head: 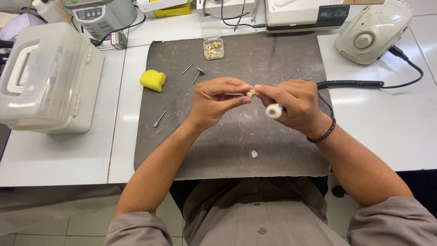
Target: The person holds a small dental prosthesis in one hand and grinds and polishes it with a rotary tool fitted with a brush and grinding burs, repositioning the prosthesis repeatedly to work different surfaces. They swap attachments on the rotary tool and set the prosthesis down on the bench mat between passes.
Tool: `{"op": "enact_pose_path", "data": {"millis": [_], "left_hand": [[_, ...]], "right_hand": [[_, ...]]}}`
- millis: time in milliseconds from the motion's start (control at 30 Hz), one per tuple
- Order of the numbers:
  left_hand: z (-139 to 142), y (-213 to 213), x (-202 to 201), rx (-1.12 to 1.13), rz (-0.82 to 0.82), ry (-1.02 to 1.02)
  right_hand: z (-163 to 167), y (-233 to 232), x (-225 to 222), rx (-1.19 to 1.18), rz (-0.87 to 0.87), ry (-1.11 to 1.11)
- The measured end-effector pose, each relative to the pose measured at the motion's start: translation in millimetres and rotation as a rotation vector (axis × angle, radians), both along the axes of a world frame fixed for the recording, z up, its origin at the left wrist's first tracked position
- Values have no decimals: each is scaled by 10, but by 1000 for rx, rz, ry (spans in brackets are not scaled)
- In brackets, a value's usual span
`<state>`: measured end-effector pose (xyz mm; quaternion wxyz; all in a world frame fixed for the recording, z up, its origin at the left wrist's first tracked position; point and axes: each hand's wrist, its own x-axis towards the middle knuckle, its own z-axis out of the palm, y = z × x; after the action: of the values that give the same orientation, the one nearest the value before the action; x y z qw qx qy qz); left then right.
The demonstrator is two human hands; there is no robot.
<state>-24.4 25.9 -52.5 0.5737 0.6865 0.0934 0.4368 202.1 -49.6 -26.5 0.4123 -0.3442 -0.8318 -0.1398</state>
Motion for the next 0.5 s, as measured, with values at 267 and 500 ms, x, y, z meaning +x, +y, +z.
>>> {"op": "enact_pose_path", "data": {"millis": [267,500], "left_hand": [[17,-9,23,-87,-106,-28],[105,-59,27,455,281,22]], "right_hand": [[-13,-10,-2,1,16,5],[-46,7,29,-94,-23,6]]}}
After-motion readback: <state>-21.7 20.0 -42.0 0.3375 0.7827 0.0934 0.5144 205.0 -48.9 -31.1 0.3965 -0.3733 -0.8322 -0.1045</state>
